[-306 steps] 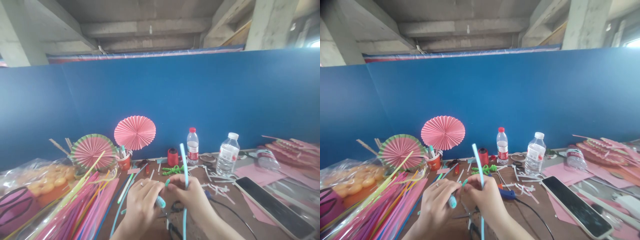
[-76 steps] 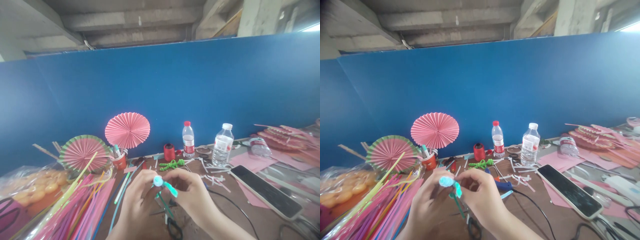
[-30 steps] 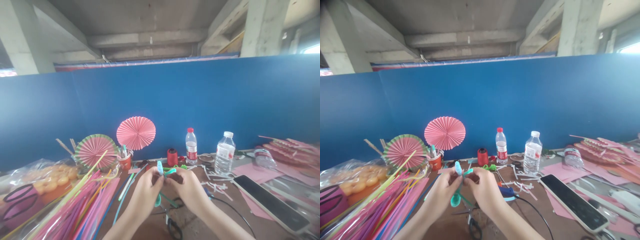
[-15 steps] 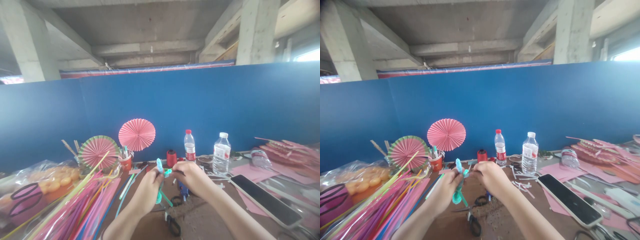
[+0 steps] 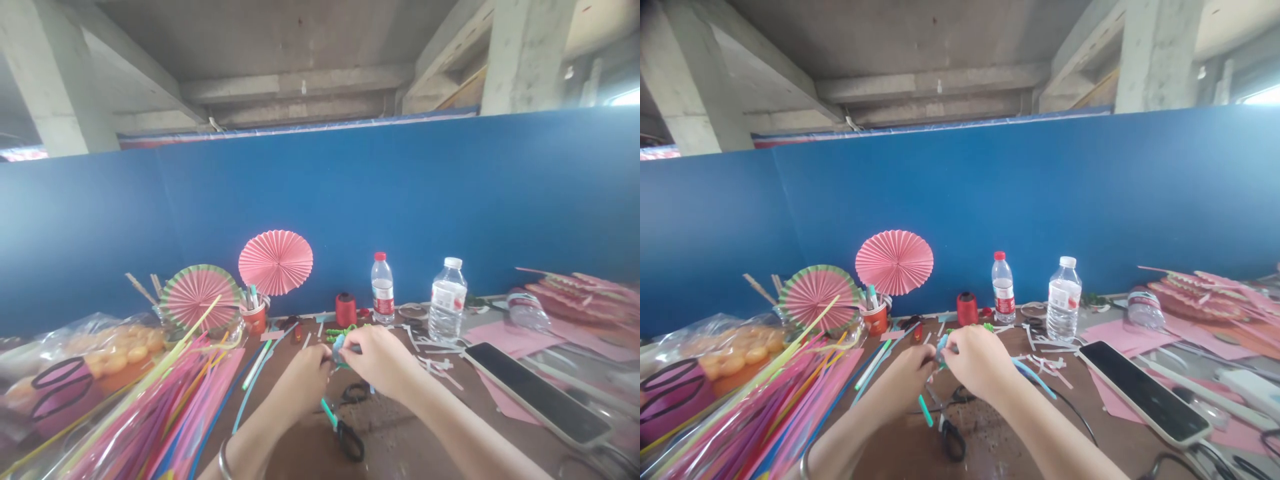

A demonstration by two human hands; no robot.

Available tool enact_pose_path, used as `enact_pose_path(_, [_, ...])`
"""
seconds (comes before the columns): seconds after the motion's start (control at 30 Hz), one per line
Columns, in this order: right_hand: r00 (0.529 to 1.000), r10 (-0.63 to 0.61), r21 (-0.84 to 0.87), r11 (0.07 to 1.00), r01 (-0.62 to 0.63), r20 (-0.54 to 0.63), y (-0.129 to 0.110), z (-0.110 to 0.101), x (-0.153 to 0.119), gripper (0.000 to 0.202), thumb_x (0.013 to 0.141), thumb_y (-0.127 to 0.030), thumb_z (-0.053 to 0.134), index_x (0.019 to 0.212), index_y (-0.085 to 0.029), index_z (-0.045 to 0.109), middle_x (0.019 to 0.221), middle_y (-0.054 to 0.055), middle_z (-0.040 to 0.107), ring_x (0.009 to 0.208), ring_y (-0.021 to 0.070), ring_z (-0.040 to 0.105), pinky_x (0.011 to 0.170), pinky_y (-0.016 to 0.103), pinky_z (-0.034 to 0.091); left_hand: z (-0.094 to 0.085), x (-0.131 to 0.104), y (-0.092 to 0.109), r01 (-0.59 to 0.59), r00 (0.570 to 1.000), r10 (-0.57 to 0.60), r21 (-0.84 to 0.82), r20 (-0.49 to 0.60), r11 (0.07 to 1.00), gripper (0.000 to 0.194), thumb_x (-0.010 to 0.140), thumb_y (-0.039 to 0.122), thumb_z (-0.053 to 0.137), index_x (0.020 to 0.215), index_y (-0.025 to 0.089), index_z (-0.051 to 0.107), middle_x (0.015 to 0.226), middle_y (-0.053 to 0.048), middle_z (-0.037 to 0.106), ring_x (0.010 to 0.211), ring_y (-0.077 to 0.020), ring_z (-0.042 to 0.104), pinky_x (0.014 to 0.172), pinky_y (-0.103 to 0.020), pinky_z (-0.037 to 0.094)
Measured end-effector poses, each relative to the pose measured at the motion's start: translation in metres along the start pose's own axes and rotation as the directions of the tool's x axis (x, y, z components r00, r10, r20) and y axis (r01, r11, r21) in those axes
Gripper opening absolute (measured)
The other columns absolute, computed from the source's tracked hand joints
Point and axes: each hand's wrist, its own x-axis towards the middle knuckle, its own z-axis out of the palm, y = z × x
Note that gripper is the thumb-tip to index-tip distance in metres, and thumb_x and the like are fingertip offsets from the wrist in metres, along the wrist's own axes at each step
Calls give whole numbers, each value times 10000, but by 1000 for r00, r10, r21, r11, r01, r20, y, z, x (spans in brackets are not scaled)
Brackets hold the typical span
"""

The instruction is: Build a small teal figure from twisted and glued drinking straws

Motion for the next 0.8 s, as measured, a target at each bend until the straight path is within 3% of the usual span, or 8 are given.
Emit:
enact_pose_path(0.2, [995,-74,-124,990,66,-61,-12,18,-5,179,749,-142,471,630,-195,594,643,6,601,603,140,539,542,222,310,5,0,-9,14,999,-18,-89,-42,996,174,718,157,410,562,180,485,528,14,508,525,-140,460,503,-251,267])
enact_pose_path(0.37, [950,-257,-215,952,218,-176,-17,39,-11,230,805,-108,400,676,-180,577,671,24,569,623,136,508,566,230,301,5,9,-25,33,996,-53,-255,-70,966,171,736,187,393,609,163,506,555,4,504,564,-145,483,543,-256,335])
enact_pose_path(0.47, [910,-338,-141,940,312,-239,-11,51,-10,250,831,-145,374,717,-169,595,663,33,557,629,139,492,588,229,308,2,17,-34,76,995,-94,-360,-34,930,226,784,269,341,740,138,520,580,7,489,525,-126,480,516,-245,373])
enact_pose_path(0.53, [924,-294,11,952,306,-245,-4,54,-6,248,832,-165,380,771,-179,620,680,30,572,642,141,504,600,223,325,-3,19,-35,81,996,-84,-406,10,910,284,802,317,317,802,126,527,618,-4,504,528,-116,487,517,-238,392])
enact_pose_path(0.6, [960,-192,219,947,236,-202,3,54,0,235,819,-175,405,799,-195,639,716,22,603,669,142,526,622,216,350,-11,17,-32,69,997,-50,-421,55,905,313,808,347,318,832,126,538,650,-11,521,555,-112,496,529,-230,397])
enact_pose_path(0.67, [993,-92,384,916,112,-70,10,51,6,207,796,-217,453,744,-189,652,678,7,611,632,137,525,582,207,358,-19,13,-28,50,995,-12,-399,98,915,296,798,356,361,828,134,555,652,-5,529,578,-112,495,536,-221,383])
enact_pose_path(0.73, [996,-19,434,901,-20,86,16,46,11,208,752,-272,514,627,-163,639,547,-14,557,523,117,474,482,197,317,-26,7,-26,37,989,14,-339,146,940,227,755,331,454,755,142,578,605,14,519,557,-110,477,525,-217,354])
enact_pose_path(0.8, [985,22,418,904,-91,169,21,42,13,214,709,-286,554,555,-150,613,469,-35,484,464,95,408,432,193,260,-30,2,-26,29,986,12,-249,164,968,154,704,290,523,671,152,581,556,26,507,528,-114,460,511,-226,321])
